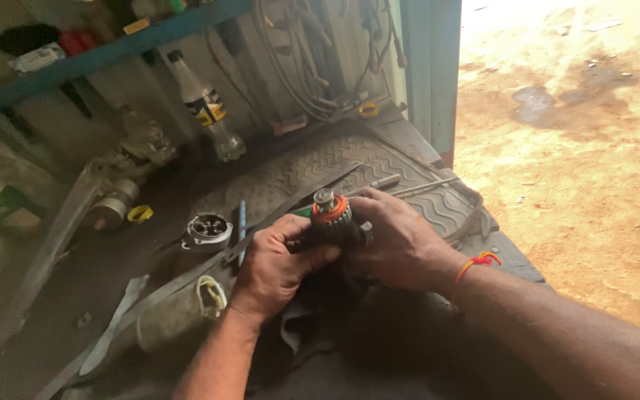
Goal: The person works on a disassembled electric motor armature, using a screwdriver to adjust components and a cloth to wipe the surface. They handle the motor housing and wires, performing maintenance tasks on the bench.
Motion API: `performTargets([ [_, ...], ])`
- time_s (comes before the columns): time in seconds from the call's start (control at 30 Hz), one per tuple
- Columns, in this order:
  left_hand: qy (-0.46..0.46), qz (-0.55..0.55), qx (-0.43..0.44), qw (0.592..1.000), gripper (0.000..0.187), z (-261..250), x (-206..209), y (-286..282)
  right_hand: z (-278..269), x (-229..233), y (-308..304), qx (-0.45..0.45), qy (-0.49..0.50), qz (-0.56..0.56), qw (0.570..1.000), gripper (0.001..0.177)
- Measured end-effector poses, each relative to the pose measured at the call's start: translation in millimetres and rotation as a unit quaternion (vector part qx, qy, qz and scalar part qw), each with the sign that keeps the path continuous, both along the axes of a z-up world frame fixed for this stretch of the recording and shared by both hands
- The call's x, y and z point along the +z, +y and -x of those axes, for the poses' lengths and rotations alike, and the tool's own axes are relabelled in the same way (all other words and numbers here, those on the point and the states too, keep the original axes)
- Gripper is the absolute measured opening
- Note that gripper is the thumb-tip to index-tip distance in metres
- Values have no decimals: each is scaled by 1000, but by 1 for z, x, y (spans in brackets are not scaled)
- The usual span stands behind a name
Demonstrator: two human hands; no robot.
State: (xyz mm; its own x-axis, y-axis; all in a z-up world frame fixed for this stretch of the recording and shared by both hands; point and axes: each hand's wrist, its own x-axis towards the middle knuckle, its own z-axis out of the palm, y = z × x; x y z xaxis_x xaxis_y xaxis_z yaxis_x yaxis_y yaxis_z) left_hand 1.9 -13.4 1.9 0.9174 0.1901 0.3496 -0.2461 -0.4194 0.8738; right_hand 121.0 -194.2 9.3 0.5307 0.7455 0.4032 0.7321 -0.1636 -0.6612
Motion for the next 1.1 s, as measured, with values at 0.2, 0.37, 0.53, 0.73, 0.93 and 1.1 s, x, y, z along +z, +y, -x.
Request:
performTargets([
  [0.2, -57, 104, 15, 993, 37, 0, 5, -1, -2, -1, 3, -12, -17, -57, 998, 65],
  [0.37, 39, 110, -58, 991, 28, -3, 1, 9, 3, 11, -1, -37, 55, 12, 998, 70],
  [0.53, 27, -10, 65, 997, 17, 15, 18, 32, -3, 5, -5, 37, 73, -141, 987, 66],
  [0.73, -122, 305, -175, 928, 18, 51, 55, 26, 11, 21, -33, -16, 119, -313, 942, 39],
  [0.93, -119, 143, -163, 969, 22, 44, 42, 0, 64, 30, -32, 193, 81, -228, 951, 50],
  [1.1, -150, 259, -12, 954, 44, 31, 41, 21, 34, 27, -42, 129, 229, -265, 928, 20],
])
